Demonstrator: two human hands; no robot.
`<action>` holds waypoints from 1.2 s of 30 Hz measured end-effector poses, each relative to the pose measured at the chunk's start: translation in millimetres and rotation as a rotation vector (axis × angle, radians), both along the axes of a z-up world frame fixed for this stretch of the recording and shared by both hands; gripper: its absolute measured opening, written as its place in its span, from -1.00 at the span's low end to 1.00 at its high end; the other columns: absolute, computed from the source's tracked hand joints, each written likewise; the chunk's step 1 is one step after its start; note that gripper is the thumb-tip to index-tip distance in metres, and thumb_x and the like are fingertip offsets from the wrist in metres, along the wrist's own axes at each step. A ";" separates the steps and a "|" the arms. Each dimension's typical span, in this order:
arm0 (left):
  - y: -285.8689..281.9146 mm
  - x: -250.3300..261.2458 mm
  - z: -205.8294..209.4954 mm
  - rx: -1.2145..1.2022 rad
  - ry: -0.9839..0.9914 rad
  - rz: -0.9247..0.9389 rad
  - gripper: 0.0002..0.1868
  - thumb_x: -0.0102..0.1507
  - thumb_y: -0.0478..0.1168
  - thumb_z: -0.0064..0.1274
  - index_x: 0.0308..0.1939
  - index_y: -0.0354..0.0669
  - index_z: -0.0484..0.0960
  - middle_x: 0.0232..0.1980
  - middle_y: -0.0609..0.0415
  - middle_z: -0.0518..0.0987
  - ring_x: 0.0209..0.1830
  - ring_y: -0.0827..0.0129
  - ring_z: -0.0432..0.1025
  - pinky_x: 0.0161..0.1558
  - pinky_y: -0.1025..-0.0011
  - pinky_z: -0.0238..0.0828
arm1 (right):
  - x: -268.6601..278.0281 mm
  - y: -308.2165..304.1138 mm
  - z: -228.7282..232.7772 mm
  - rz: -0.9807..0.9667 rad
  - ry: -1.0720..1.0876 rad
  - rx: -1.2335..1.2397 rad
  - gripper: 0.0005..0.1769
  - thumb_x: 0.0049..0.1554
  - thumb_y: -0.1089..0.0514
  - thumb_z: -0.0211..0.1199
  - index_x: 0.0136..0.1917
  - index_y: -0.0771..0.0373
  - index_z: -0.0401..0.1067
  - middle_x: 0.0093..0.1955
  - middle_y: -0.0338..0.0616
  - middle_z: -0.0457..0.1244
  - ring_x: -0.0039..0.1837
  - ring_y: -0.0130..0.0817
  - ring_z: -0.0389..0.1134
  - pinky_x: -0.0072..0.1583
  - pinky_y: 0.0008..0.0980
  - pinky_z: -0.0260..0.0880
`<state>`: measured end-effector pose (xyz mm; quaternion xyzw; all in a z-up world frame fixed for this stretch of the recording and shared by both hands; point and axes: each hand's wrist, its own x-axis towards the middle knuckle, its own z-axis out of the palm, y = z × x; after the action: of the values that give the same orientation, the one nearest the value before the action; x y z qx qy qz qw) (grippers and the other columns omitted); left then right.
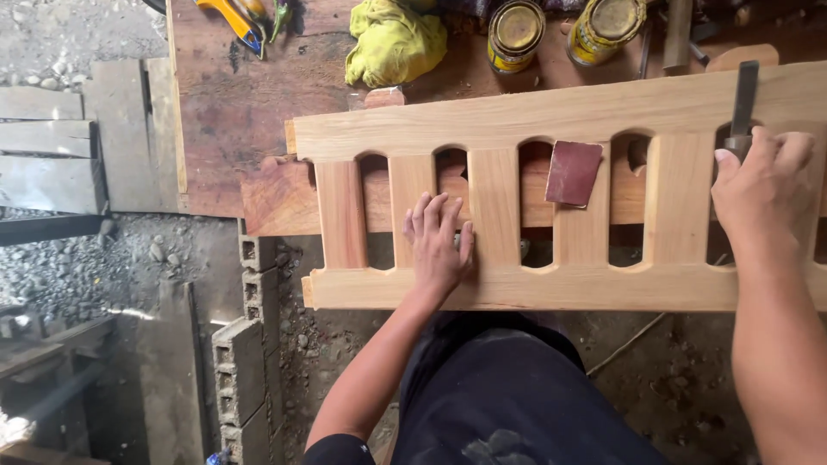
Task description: The person is sanding and using a chisel to refine and finish a decorative wooden furniture part at a workbench.
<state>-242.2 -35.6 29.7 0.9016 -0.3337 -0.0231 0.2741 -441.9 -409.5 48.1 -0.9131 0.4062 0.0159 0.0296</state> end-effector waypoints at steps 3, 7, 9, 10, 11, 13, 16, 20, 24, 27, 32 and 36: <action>-18.6 0.2 -12.5 0.033 -0.038 0.032 -0.46 0.33 -0.04 0.06 0.37 -0.08 0.45 0.39 -0.05 0.41 0.52 0.00 0.14 0.51 -0.07 -0.15 | -7.5 -22.6 -24.9 0.052 0.064 0.013 -0.52 0.46 -0.05 0.28 0.33 0.43 0.33 0.26 0.21 0.19 0.34 0.15 0.25 0.24 0.08 0.29; -44.6 15.5 -18.2 0.095 -0.006 0.043 -0.35 0.36 0.03 0.01 0.45 -0.26 0.35 0.38 -0.10 0.39 0.51 0.04 0.17 0.50 -0.07 -0.20 | -15.9 -19.5 -30.5 0.005 -0.019 0.048 -0.60 0.38 -0.02 0.29 0.20 0.38 0.36 0.17 0.23 0.25 0.17 0.15 0.32 0.11 0.09 0.37; -54.5 22.9 -28.2 0.156 0.004 0.037 -0.19 0.36 0.11 -0.02 0.48 -0.46 0.22 0.37 -0.20 0.36 0.45 0.02 0.17 0.46 -0.08 -0.24 | -44.9 -26.9 -52.1 -0.197 -0.481 0.413 -0.48 0.40 0.04 0.10 0.51 0.35 0.23 0.07 0.07 0.25 -0.07 -0.10 0.33 0.00 -0.06 0.39; -60.3 25.7 -25.8 0.162 0.012 0.037 -0.19 0.36 0.11 -0.02 0.48 -0.46 0.22 0.37 -0.20 0.36 0.45 0.02 0.17 0.46 -0.08 -0.24 | -71.8 -26.2 -64.9 -0.199 -0.472 0.417 -0.48 0.40 0.04 0.10 0.51 0.35 0.23 0.07 0.07 0.25 -0.07 -0.10 0.33 0.00 -0.06 0.39; -65.6 29.2 -24.3 0.168 0.030 0.067 -0.16 0.34 0.13 -0.02 0.47 -0.49 0.21 0.35 -0.20 0.37 0.41 0.03 0.18 0.44 -0.06 -0.22 | -98.2 -24.8 -77.9 -0.255 -0.574 0.737 -0.62 0.46 0.02 0.03 0.33 0.39 0.25 -0.07 0.01 0.26 -0.11 -0.20 0.32 -0.02 -0.19 0.40; -71.8 33.2 -25.8 0.175 0.053 0.086 -0.13 0.32 0.15 -0.01 0.45 -0.51 0.19 0.33 -0.21 0.37 0.38 0.04 0.19 0.43 -0.05 -0.21 | -80.1 7.2 -53.7 -0.320 -0.671 1.054 -0.61 0.53 -0.01 -0.03 0.14 0.43 0.28 -0.21 -0.06 0.26 -0.16 -0.30 0.31 -0.03 -0.33 0.41; -69.8 29.7 -28.2 0.228 -0.049 0.066 -0.18 0.35 0.15 -0.02 0.45 -0.47 0.21 0.31 -0.18 0.39 0.38 0.07 0.19 0.41 -0.10 -0.22 | -16.4 98.5 43.3 -0.350 -0.821 1.204 -0.51 0.37 0.03 0.18 0.45 0.23 0.16 -0.07 -0.19 0.30 -0.16 -0.40 0.34 -0.10 -0.40 0.38; -45.0 37.2 -25.6 0.176 0.044 -0.074 -0.27 0.42 0.10 -0.03 0.49 -0.35 0.28 0.35 -0.03 0.39 0.44 0.18 0.21 0.52 -0.05 -0.20 | 11.2 162.1 34.3 -0.278 -0.850 1.579 -0.34 0.31 0.14 0.14 0.62 0.27 0.12 -0.03 -0.09 0.33 -0.13 -0.38 0.36 -0.10 -0.37 0.45; -33.5 57.7 -12.5 0.214 0.007 -0.034 -0.15 0.36 0.18 -0.02 0.50 -0.44 0.26 0.34 -0.09 0.33 0.36 0.12 0.19 0.40 -0.01 -0.17 | 57.1 205.4 33.5 -0.317 -0.782 1.633 -0.18 0.27 0.26 0.11 0.72 0.24 -0.08 0.05 -0.04 0.25 -0.12 -0.38 0.33 -0.10 -0.39 0.43; -34.5 60.3 -22.9 0.279 -0.052 -0.059 -0.16 0.41 0.22 -0.04 0.54 -0.37 0.24 0.37 -0.03 0.32 0.34 0.14 0.17 0.39 0.03 -0.16 | 84.7 220.6 34.2 -0.307 -0.732 1.635 -0.12 0.26 0.29 0.06 0.75 0.20 -0.22 0.11 -0.01 0.21 -0.13 -0.38 0.34 -0.12 -0.41 0.43; -24.3 63.4 -17.2 0.305 -0.074 -0.172 -0.29 0.44 0.21 -0.06 0.54 -0.15 0.33 0.35 0.04 0.35 0.38 0.17 0.15 0.45 0.00 -0.23 | 102.2 227.7 21.9 -0.334 -0.702 1.613 -0.11 0.26 0.29 0.06 0.76 0.19 -0.22 0.13 0.01 0.23 -0.15 -0.38 0.35 -0.11 -0.42 0.41; -13.8 65.4 -11.7 0.262 0.009 -0.189 -0.33 0.45 0.17 -0.06 0.49 -0.18 0.43 0.37 0.08 0.43 0.47 0.21 0.14 0.51 0.02 -0.30 | 113.0 232.7 20.8 -0.325 -0.670 1.627 -0.07 0.24 0.34 0.07 0.76 0.17 -0.24 0.12 0.02 0.23 -0.17 -0.42 0.35 -0.14 -0.43 0.43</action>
<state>-176.9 -49.5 18.0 0.8941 -0.4101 -0.0960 0.1522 -328.9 -176.8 68.9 -0.4975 0.3637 0.0271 0.7870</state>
